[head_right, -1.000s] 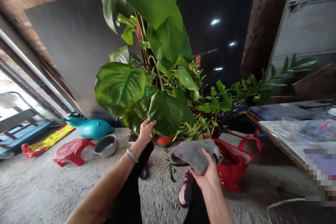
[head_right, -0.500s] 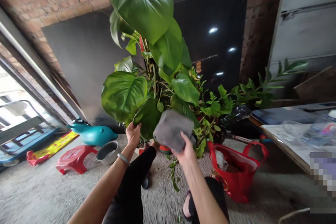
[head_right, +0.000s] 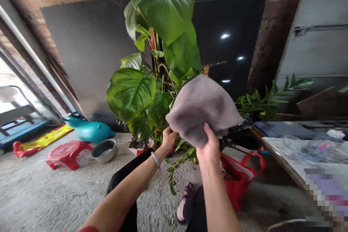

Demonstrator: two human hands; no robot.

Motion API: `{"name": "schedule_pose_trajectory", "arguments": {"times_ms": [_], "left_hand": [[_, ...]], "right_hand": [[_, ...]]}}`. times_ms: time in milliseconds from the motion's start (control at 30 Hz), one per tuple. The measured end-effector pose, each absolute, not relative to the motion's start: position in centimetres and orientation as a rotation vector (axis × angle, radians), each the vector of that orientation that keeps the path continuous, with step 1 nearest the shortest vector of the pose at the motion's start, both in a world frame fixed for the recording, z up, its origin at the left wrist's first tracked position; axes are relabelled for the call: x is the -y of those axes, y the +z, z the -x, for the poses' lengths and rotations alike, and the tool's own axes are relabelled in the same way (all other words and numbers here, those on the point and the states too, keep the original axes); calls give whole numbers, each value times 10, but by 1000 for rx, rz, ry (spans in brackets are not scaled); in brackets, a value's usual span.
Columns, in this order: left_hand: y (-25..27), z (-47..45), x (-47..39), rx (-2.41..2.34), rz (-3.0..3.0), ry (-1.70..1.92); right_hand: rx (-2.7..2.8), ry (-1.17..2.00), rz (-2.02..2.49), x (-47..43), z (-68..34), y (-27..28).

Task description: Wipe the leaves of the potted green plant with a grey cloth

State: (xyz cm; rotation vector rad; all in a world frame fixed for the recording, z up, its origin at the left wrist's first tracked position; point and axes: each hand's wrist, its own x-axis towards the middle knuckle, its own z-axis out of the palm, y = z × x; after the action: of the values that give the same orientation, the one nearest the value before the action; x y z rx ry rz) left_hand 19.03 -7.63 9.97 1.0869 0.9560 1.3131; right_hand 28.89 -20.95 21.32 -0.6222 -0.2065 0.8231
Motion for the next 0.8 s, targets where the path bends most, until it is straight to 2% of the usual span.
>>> {"name": "schedule_pose_trajectory", "arguments": {"times_ms": [100,267,333,400,500,600,700,800], "left_hand": [[105,-175,79,-958,-1104,1326],[103,-130,78,-933,-1095,1252],[102,-122,77,-960,-1080,1198],[104,-124,77,-950,-1052,1189],[107,-138,83,-893,-1025,1210],[103,-147,91,-871,-1019,1185],[92,-127,96,-985,-934,1222],[89,-69,95,-1115,-831,1338]], "right_hand": [[101,1070,747,183,-269,188],[-153,1485,860,232,-240,106],[-168,1494,783,250,-247,109],[-81,1358,653,251,-258,141],[124,1109,462,219,-264,207],[169,1131,472,175,-243,238],[17,1359,691,166,-214,211],[-117,1466,835,202,-210,159]]}}
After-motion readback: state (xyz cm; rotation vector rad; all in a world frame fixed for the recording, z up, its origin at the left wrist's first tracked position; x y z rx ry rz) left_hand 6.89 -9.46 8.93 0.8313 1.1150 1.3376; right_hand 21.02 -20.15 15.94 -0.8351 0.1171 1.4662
